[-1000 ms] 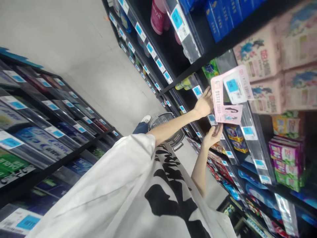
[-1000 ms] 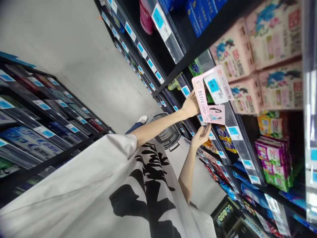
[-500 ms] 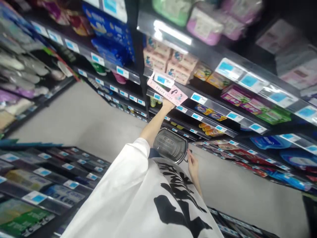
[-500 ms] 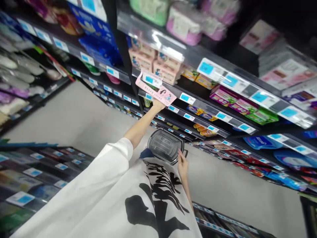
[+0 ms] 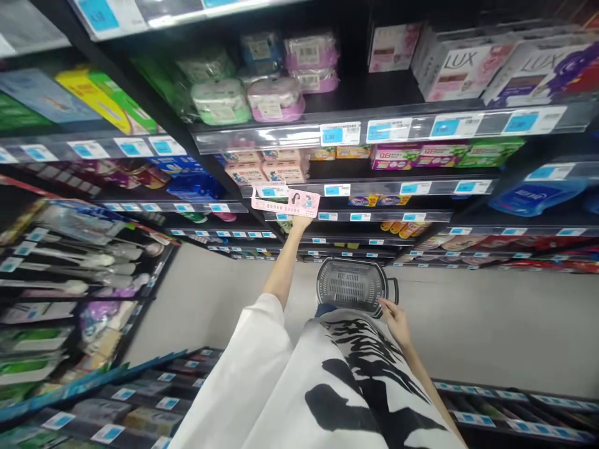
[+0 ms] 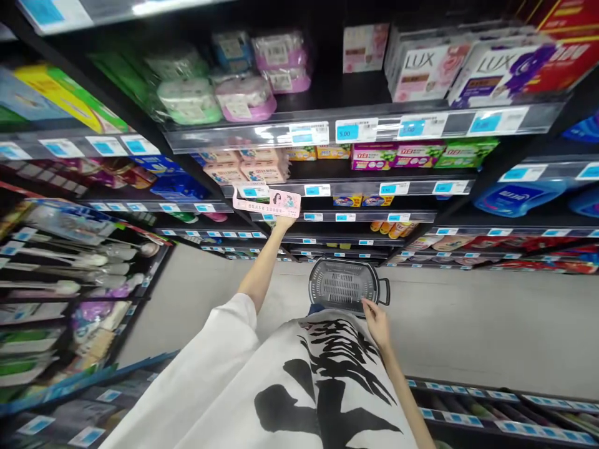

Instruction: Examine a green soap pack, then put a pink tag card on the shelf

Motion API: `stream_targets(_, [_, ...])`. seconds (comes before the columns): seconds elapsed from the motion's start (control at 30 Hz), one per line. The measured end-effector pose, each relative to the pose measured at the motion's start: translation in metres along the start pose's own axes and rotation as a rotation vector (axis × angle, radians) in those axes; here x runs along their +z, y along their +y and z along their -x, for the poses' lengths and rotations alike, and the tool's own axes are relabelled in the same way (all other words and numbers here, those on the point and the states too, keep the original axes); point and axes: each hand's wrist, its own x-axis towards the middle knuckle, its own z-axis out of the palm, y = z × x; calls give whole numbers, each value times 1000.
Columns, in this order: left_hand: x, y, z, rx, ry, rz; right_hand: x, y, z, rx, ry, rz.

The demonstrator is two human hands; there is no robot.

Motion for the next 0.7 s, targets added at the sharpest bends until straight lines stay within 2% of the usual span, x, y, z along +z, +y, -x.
stream_targets(0.1, [-12, -2, 32, 55, -21, 142, 12, -3, -15, -28, -13, -41])
stream_targets(0.17, [-18, -5, 47, 5, -94, 516, 19, -1, -26, -40, -40, -70])
stream_targets(0.23, [-24, -3, 50, -92, -130, 918, 26, 1, -36, -51, -72, -92])
stream_targets(0.27, [-27, 0, 49, -131, -125, 1040, 29, 1, -40, -61, -84, -95])
stream_targets(0.4, [-36, 22, 32, -142, -67, 1140, 40, -3, -50, -109, -122, -59])
stream_targets(0.5, [-39, 34, 28, -184, -97, 1221, 45, -5, -48, -130, -147, -47])
stream_targets(0.7, [-53, 34, 27, -320, -272, 877, 32, 8, -29, -102, -124, -56])
